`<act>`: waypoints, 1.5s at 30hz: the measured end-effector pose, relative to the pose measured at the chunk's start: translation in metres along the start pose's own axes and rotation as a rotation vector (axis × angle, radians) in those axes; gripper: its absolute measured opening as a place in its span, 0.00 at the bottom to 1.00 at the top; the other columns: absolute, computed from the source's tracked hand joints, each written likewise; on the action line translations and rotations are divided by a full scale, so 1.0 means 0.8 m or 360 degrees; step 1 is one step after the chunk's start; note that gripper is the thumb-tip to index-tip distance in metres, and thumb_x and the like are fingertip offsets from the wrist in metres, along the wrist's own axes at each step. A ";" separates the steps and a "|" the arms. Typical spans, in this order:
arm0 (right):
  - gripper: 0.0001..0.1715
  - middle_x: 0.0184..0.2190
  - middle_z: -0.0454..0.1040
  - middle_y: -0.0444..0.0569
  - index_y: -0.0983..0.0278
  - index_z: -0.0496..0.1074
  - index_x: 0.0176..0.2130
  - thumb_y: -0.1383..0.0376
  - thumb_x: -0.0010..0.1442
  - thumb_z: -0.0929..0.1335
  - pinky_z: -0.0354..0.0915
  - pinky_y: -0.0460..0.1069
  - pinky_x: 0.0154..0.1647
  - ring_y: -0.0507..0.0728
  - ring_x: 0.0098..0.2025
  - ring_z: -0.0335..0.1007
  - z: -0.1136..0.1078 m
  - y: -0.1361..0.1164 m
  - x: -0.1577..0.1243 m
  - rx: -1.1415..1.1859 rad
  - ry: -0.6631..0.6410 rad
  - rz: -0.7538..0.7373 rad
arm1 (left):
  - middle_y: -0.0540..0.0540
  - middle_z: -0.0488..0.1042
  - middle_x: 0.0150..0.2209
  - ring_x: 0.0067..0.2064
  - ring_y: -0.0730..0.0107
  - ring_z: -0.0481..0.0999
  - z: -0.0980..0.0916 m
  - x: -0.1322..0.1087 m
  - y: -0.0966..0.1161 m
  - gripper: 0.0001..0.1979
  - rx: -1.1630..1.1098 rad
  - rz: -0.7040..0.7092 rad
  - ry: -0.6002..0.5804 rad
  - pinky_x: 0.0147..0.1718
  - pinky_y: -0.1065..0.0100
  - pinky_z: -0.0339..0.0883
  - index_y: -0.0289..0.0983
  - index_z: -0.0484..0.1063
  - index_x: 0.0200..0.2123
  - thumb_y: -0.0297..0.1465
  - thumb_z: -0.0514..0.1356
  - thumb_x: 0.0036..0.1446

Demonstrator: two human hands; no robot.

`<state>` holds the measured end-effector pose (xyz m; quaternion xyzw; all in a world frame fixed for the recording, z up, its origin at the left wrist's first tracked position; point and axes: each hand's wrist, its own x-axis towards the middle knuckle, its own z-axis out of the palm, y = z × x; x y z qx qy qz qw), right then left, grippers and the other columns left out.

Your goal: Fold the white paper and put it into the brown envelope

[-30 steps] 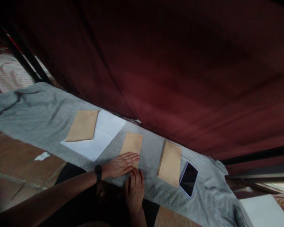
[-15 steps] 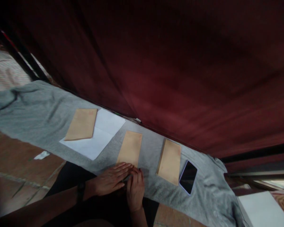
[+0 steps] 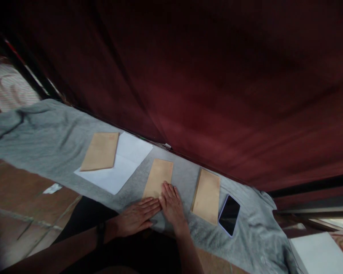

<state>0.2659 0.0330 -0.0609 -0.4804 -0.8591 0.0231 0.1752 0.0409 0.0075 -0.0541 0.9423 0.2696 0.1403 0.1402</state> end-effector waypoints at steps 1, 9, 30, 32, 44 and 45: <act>0.31 0.68 0.60 0.52 0.62 0.50 0.71 0.64 0.72 0.57 0.55 0.60 0.69 0.56 0.69 0.56 0.004 0.006 0.007 -0.0017 0.0007 0.0006 | 0.42 0.57 0.70 0.70 0.61 0.57 -0.001 0.000 0.000 0.31 0.0002 0.0008 -0.0001 0.68 0.59 0.50 0.38 0.51 0.71 0.40 0.53 0.69; 0.31 0.68 0.59 0.57 0.66 0.52 0.70 0.64 0.72 0.56 0.54 0.61 0.68 0.59 0.70 0.54 0.034 0.039 0.056 -0.0109 0.0077 0.0141 | 0.44 0.54 0.71 0.70 0.61 0.56 0.003 -0.001 -0.001 0.33 -0.0024 0.0007 0.0018 0.69 0.59 0.49 0.42 0.47 0.72 0.41 0.54 0.69; 0.32 0.69 0.57 0.57 0.64 0.50 0.71 0.64 0.71 0.58 0.55 0.65 0.68 0.62 0.69 0.55 0.036 0.029 0.037 -0.0021 0.0181 0.0154 | 0.43 0.55 0.70 0.70 0.61 0.56 -0.008 0.000 0.004 0.31 0.0034 0.0012 -0.0016 0.68 0.59 0.50 0.39 0.49 0.71 0.39 0.53 0.70; 0.33 0.70 0.56 0.58 0.65 0.48 0.72 0.64 0.72 0.57 0.55 0.64 0.68 0.62 0.70 0.54 0.029 0.020 0.020 -0.0034 0.0101 0.0139 | 0.42 0.56 0.70 0.70 0.61 0.57 -0.004 -0.001 0.002 0.31 0.0041 0.0026 0.0017 0.68 0.59 0.50 0.39 0.50 0.71 0.39 0.53 0.70; 0.28 0.69 0.59 0.48 0.57 0.58 0.68 0.63 0.71 0.60 0.56 0.62 0.68 0.60 0.69 0.55 -0.005 -0.011 0.033 0.0026 -0.0189 -0.0181 | 0.42 0.69 0.63 0.64 0.61 0.67 0.003 0.004 0.002 0.28 0.0081 -0.0016 0.0132 0.66 0.59 0.55 0.39 0.58 0.68 0.40 0.55 0.68; 0.28 0.69 0.59 0.47 0.56 0.59 0.67 0.63 0.71 0.61 0.56 0.61 0.68 0.60 0.69 0.55 -0.002 -0.012 0.043 0.0029 -0.0205 -0.0229 | 0.43 0.70 0.63 0.64 0.61 0.67 0.003 0.004 0.003 0.27 0.0069 -0.0030 0.0141 0.66 0.59 0.55 0.40 0.59 0.67 0.40 0.55 0.68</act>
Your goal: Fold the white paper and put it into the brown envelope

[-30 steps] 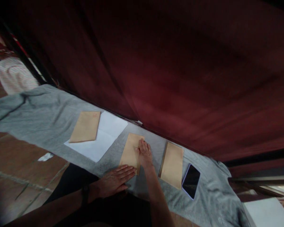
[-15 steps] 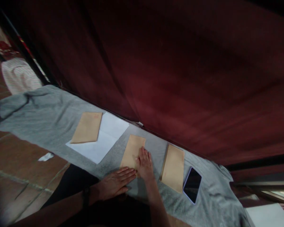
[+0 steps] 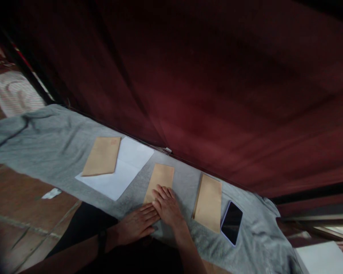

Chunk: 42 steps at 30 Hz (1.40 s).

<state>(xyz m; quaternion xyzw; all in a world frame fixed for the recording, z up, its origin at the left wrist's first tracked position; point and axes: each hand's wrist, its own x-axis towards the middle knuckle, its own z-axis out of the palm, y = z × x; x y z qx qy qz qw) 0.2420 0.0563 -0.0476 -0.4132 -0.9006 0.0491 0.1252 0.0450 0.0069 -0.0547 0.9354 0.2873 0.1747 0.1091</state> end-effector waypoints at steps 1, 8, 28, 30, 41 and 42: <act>0.28 0.69 0.59 0.47 0.56 0.60 0.67 0.63 0.71 0.62 0.56 0.61 0.68 0.59 0.69 0.55 0.003 0.001 0.011 -0.0004 -0.0011 -0.0032 | 0.44 0.70 0.62 0.63 0.61 0.67 0.000 0.000 0.000 0.27 -0.0011 -0.0010 0.0004 0.66 0.58 0.55 0.40 0.60 0.67 0.40 0.56 0.68; 0.29 0.70 0.57 0.47 0.56 0.57 0.69 0.60 0.71 0.61 0.50 0.59 0.70 0.58 0.70 0.52 0.032 0.027 0.065 -0.0099 0.0041 0.0036 | 0.44 0.62 0.68 0.68 0.61 0.61 -0.005 -0.002 0.000 0.29 -0.0037 0.0026 -0.0031 0.67 0.60 0.54 0.40 0.55 0.69 0.37 0.55 0.68; 0.33 0.70 0.52 0.62 0.72 0.50 0.71 0.60 0.73 0.54 0.52 0.62 0.69 0.63 0.72 0.48 0.056 0.047 0.027 -0.0227 0.0257 0.0568 | 0.46 0.60 0.69 0.68 0.64 0.59 0.000 0.001 -0.001 0.28 0.0108 0.0032 -0.0065 0.67 0.61 0.52 0.42 0.54 0.70 0.38 0.53 0.70; 0.33 0.71 0.52 0.62 0.72 0.49 0.71 0.60 0.73 0.54 0.53 0.62 0.69 0.62 0.72 0.47 0.052 0.040 0.008 -0.0219 0.0221 0.0529 | 0.46 0.61 0.68 0.68 0.65 0.60 0.001 0.002 -0.001 0.27 0.0110 0.0035 -0.0058 0.67 0.61 0.52 0.42 0.55 0.69 0.38 0.53 0.70; 0.32 0.70 0.55 0.58 0.68 0.50 0.71 0.62 0.73 0.56 0.56 0.62 0.68 0.61 0.71 0.51 0.022 -0.009 -0.057 -0.0086 0.0225 0.0463 | 0.44 0.66 0.65 0.65 0.65 0.65 -0.004 0.007 0.005 0.25 0.0064 -0.0014 -0.0050 0.66 0.60 0.53 0.41 0.59 0.67 0.40 0.51 0.71; 0.31 0.69 0.56 0.58 0.68 0.51 0.70 0.62 0.73 0.56 0.57 0.62 0.68 0.60 0.71 0.52 0.020 -0.014 -0.062 -0.0080 0.0225 0.0458 | 0.44 0.67 0.64 0.65 0.64 0.66 -0.004 0.008 0.006 0.24 0.0069 -0.0023 -0.0061 0.66 0.60 0.53 0.41 0.61 0.66 0.40 0.51 0.71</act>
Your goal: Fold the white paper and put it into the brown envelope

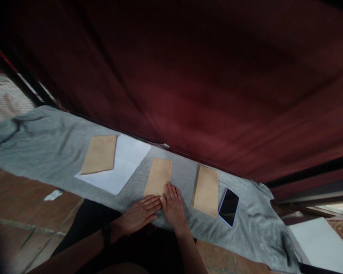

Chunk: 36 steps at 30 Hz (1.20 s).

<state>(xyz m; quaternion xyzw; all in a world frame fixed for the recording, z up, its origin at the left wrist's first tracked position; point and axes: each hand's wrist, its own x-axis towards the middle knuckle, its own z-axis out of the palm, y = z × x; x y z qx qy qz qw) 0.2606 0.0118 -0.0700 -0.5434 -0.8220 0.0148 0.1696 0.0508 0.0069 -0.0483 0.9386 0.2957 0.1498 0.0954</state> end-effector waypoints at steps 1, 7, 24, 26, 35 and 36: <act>0.31 0.69 0.58 0.58 0.68 0.53 0.70 0.62 0.73 0.57 0.57 0.62 0.68 0.60 0.70 0.53 -0.003 -0.003 -0.006 0.0009 -0.0001 -0.0006 | 0.43 0.68 0.64 0.65 0.64 0.66 0.000 0.000 0.001 0.23 0.0004 -0.0006 -0.0006 0.66 0.60 0.53 0.40 0.63 0.65 0.40 0.51 0.71; 0.28 0.67 0.62 0.55 0.66 0.57 0.68 0.61 0.73 0.57 0.56 0.61 0.69 0.58 0.69 0.55 -0.019 -0.012 -0.038 0.0125 -0.0027 -0.0039 | 0.43 0.65 0.66 0.67 0.64 0.63 0.006 -0.001 0.004 0.25 -0.0019 -0.0042 0.0035 0.67 0.59 0.54 0.39 0.61 0.66 0.40 0.51 0.71; 0.23 0.57 0.75 0.52 0.63 0.70 0.60 0.67 0.70 0.60 0.63 0.60 0.66 0.58 0.61 0.69 -0.024 -0.022 -0.067 0.0264 0.0090 0.0008 | 0.38 0.60 0.68 0.70 0.61 0.57 0.036 0.065 -0.010 0.25 0.0061 -0.0273 0.0084 0.69 0.55 0.47 0.33 0.57 0.67 0.32 0.45 0.70; 0.23 0.56 0.76 0.51 0.62 0.71 0.60 0.67 0.70 0.60 0.63 0.60 0.66 0.58 0.60 0.70 -0.024 -0.022 -0.067 0.0261 0.0096 0.0015 | 0.37 0.58 0.69 0.71 0.61 0.54 0.041 0.081 -0.016 0.26 0.0077 -0.0294 0.0085 0.69 0.54 0.44 0.32 0.56 0.68 0.33 0.45 0.70; 0.25 0.61 0.71 0.51 0.61 0.66 0.63 0.67 0.71 0.58 0.62 0.60 0.66 0.57 0.62 0.67 -0.032 -0.024 -0.064 0.0304 0.0088 -0.0010 | 0.34 0.52 0.71 0.72 0.58 0.48 0.058 0.139 -0.052 0.30 0.0120 -0.0483 0.0048 0.69 0.55 0.39 0.28 0.53 0.68 0.39 0.45 0.69; 0.25 0.61 0.71 0.50 0.60 0.66 0.64 0.67 0.71 0.58 0.62 0.60 0.65 0.57 0.62 0.67 -0.033 -0.024 -0.064 0.0301 0.0085 -0.0012 | 0.34 0.52 0.71 0.72 0.57 0.48 0.058 0.144 -0.057 0.30 0.0118 -0.0498 0.0056 0.69 0.55 0.39 0.28 0.53 0.69 0.39 0.45 0.69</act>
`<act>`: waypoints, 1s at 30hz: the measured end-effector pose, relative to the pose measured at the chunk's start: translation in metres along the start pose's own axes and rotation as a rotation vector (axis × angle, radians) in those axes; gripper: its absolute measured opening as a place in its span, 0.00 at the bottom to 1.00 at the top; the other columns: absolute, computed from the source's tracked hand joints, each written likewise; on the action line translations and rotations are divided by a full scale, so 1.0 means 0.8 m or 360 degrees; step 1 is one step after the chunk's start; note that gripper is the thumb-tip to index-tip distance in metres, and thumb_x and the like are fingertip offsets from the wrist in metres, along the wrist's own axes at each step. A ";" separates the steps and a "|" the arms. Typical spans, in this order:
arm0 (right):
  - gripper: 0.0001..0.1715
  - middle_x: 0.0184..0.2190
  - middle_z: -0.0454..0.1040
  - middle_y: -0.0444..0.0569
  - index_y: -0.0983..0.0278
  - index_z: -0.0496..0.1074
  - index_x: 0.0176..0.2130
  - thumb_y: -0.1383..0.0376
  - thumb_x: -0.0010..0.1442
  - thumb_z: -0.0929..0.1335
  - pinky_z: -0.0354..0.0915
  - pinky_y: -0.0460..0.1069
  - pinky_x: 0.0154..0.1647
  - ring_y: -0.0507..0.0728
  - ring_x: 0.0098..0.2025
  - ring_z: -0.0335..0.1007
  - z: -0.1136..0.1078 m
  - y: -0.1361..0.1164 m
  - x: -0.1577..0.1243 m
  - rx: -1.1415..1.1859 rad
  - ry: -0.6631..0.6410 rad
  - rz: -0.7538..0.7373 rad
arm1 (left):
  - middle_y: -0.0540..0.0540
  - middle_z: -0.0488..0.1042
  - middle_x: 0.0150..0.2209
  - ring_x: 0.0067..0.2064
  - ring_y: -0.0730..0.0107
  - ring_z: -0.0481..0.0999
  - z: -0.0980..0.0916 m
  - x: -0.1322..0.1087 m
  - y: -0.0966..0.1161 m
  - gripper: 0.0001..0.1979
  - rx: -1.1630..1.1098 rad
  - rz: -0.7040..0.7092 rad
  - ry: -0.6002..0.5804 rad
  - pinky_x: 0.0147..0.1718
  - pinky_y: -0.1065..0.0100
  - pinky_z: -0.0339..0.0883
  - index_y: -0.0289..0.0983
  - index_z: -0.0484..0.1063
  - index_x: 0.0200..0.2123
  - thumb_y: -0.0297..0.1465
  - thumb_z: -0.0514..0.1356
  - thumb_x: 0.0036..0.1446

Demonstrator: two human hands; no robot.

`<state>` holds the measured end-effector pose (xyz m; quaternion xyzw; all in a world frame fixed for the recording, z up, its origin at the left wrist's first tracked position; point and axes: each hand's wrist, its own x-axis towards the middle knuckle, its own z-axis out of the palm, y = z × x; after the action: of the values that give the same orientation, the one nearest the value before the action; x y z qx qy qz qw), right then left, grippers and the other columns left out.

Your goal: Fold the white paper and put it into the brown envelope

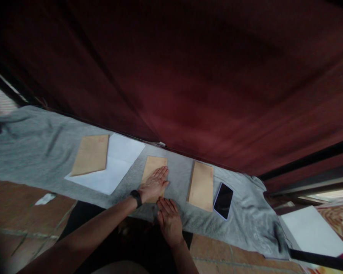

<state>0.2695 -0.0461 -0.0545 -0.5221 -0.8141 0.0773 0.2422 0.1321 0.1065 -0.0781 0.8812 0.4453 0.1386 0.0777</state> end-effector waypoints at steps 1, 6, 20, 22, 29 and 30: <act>0.25 0.61 0.71 0.50 0.60 0.65 0.64 0.66 0.71 0.58 0.63 0.59 0.65 0.57 0.62 0.67 -0.001 0.000 0.000 -0.0005 -0.0001 -0.0003 | 0.34 0.52 0.71 0.72 0.56 0.48 0.001 0.005 -0.003 0.31 -0.0003 -0.0016 0.0012 0.69 0.54 0.39 0.28 0.52 0.69 0.39 0.45 0.69; 0.25 0.60 0.72 0.50 0.60 0.65 0.64 0.67 0.71 0.58 0.63 0.59 0.65 0.57 0.62 0.68 -0.001 0.000 0.000 -0.0024 0.0029 -0.0012 | 0.33 0.51 0.71 0.72 0.53 0.48 0.005 0.017 -0.009 0.33 0.0006 -0.0074 0.0099 0.69 0.48 0.39 0.30 0.46 0.71 0.41 0.44 0.68; 0.24 0.59 0.73 0.48 0.60 0.69 0.61 0.67 0.71 0.58 0.61 0.58 0.66 0.57 0.61 0.68 0.003 -0.004 0.001 -0.0004 0.0037 0.0062 | 0.33 0.53 0.70 0.73 0.53 0.47 0.001 -0.021 -0.019 0.34 0.0075 -0.0372 0.0242 0.70 0.51 0.40 0.27 0.46 0.71 0.41 0.45 0.69; 0.24 0.59 0.73 0.48 0.60 0.69 0.61 0.67 0.71 0.58 0.61 0.58 0.66 0.57 0.61 0.68 0.003 -0.004 0.001 -0.0007 0.0036 0.0072 | 0.34 0.53 0.70 0.73 0.54 0.47 -0.002 -0.033 -0.020 0.34 0.0078 -0.0385 0.0289 0.69 0.50 0.42 0.28 0.44 0.72 0.41 0.45 0.69; 0.23 0.59 0.73 0.48 0.60 0.69 0.61 0.67 0.71 0.58 0.59 0.58 0.67 0.56 0.61 0.68 0.005 -0.005 0.000 -0.0015 0.0059 0.0074 | 0.33 0.55 0.70 0.72 0.54 0.50 -0.019 -0.085 -0.020 0.31 0.0129 -0.0346 0.0343 0.69 0.51 0.47 0.26 0.53 0.69 0.39 0.45 0.69; 0.23 0.59 0.73 0.48 0.60 0.69 0.61 0.67 0.71 0.58 0.59 0.58 0.67 0.56 0.61 0.68 0.006 -0.005 0.000 -0.0015 0.0070 0.0070 | 0.33 0.55 0.70 0.72 0.54 0.51 -0.022 -0.093 -0.019 0.30 0.0144 -0.0325 0.0333 0.69 0.51 0.47 0.26 0.54 0.69 0.38 0.46 0.70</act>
<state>0.2640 -0.0475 -0.0574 -0.5426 -0.7972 0.0674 0.2559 0.0730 0.0560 -0.0786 0.8146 0.5442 0.2009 0.0049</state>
